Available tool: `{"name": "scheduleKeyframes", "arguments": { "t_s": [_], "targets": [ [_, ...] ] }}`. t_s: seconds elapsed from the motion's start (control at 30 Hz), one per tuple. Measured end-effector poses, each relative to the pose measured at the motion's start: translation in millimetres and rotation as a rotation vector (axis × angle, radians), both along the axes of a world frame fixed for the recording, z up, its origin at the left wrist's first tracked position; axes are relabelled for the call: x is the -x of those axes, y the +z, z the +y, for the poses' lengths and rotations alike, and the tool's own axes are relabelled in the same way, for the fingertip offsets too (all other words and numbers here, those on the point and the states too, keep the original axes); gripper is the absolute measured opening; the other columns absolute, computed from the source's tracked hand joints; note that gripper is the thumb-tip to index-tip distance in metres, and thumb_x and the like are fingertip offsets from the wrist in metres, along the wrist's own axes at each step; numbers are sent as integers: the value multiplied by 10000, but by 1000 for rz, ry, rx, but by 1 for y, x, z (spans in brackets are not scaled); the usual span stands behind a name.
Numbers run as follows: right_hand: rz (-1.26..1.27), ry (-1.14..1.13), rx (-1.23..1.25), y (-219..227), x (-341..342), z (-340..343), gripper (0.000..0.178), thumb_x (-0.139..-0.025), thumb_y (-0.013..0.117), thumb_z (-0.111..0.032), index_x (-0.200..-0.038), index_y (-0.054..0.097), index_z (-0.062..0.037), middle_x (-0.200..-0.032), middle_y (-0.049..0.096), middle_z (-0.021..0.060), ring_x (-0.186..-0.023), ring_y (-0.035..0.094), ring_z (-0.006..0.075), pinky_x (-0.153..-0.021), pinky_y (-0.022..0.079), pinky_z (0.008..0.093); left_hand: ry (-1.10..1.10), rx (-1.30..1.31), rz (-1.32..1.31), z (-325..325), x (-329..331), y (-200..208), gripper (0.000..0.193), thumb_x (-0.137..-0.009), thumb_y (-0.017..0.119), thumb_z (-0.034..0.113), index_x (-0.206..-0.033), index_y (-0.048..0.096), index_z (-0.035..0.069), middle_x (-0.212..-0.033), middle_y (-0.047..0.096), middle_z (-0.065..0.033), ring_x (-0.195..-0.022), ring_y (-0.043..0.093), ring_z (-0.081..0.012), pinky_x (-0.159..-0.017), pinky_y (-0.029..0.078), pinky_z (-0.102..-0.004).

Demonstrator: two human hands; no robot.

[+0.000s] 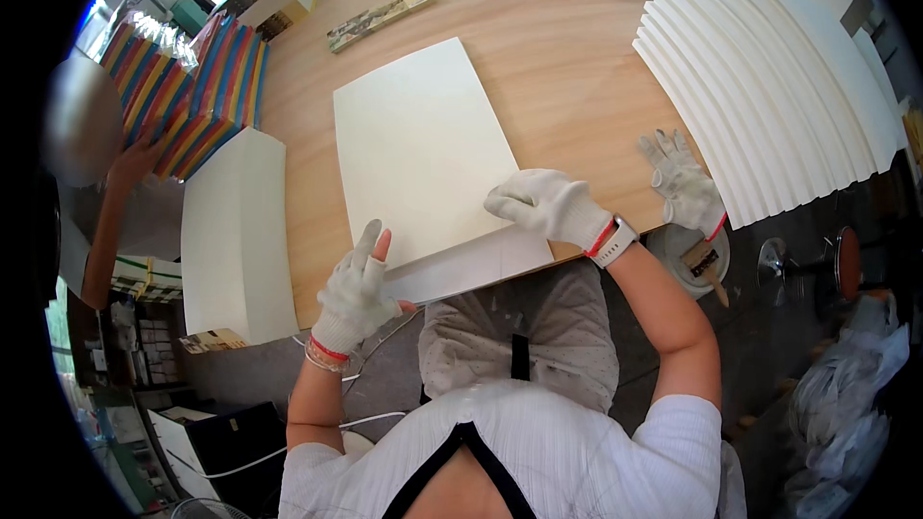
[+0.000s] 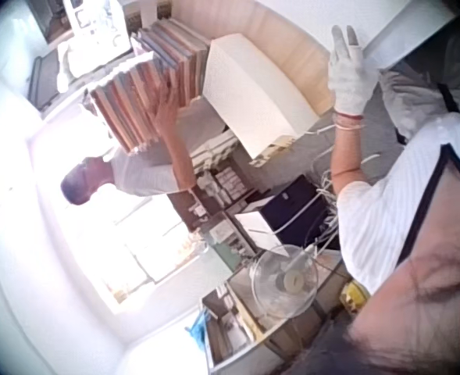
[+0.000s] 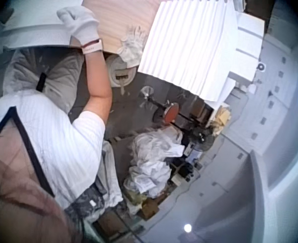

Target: The person, wearing gloves, folds and assembles white cardboard boxes at a large wooden table, repeatedly picking up a flat sheet from a stack, folding the edges, and placing the assembled box onto another stack.

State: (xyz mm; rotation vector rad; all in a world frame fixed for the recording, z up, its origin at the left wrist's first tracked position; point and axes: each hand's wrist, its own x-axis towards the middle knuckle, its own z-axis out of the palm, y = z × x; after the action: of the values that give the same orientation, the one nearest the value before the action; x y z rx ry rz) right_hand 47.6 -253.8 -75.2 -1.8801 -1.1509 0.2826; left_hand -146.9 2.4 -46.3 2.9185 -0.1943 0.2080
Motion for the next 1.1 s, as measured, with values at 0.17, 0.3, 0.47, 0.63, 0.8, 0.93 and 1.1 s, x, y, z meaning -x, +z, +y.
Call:
{"name": "scheduleKeyframes", "arguments": {
  "t_s": [0.17, 0.3, 0.47, 0.63, 0.8, 0.93, 1.1],
  "targets": [
    [217, 106, -65, -7, -15, -16, 299, -905, 588, -303, -975, 692, -31, -998, 678, 138, -956, 630, 271, -832, 489, 342, -25, -45, -76, -2, -1, -5, 575, -670, 764, 121, -1200, 555, 39, -1300, 508, -194, -967, 624, -320, -794, 528, -384],
    [188, 74, 10, -9, -18, -13, 306, -850, 654, -318, -969, 696, -39, -980, 681, 148, -928, 642, 264, -816, 493, 337, 141, 440, -22, 27, -12, -25, 172, -750, 695, 62, -911, 669, 7, -1002, 671, -161, -773, 668, -229, -660, 533, -327],
    [10, -263, 170, -21, 2, 7, 263, -749, 730, -278, -880, 707, -51, -875, 684, 143, -830, 657, 284, -737, 504, 363, 410, 546, 107, 20, -24, -20, 91, -800, 677, 94, -783, 683, 5, -736, 680, -99, -633, 633, -152, -566, 483, -286],
    [29, -340, 221, -18, 5, 9, 202, -735, 730, -243, -828, 709, -65, -851, 680, 147, -792, 657, 297, -684, 500, 388, 519, 452, 263, 15, -32, -9, 178, -815, 684, 189, -792, 683, 13, -680, 658, -86, -596, 616, -167, -564, 465, -321],
    [72, -310, 227, -19, -6, 14, 197, -745, 725, -235, -818, 670, -60, -865, 664, 132, -814, 630, 323, -710, 491, 386, 286, 202, 200, 41, -42, -10, 489, -737, 754, 193, -1184, 580, 95, -1038, 596, -125, -768, 609, -201, -677, 481, -349],
    [-188, -438, 72, -34, -12, 16, 194, -756, 713, -198, -875, 635, -66, -862, 603, 104, -807, 581, 307, -716, 478, 390, -405, -453, 231, 20, -105, 25, 918, -624, 811, 262, -1430, 373, 295, -1517, 264, -93, -1273, 413, -301, -1042, 384, -398],
    [-794, -146, -81, -8, 46, 49, 62, -729, 602, -137, -790, 613, -137, -754, 567, 46, -697, 582, 235, -590, 489, 374, -614, -682, 524, -16, -140, 51, 942, -592, 819, 242, -1400, 378, 442, -1554, 190, -44, -1380, 288, -302, -1095, 353, -435]
  ]
}}
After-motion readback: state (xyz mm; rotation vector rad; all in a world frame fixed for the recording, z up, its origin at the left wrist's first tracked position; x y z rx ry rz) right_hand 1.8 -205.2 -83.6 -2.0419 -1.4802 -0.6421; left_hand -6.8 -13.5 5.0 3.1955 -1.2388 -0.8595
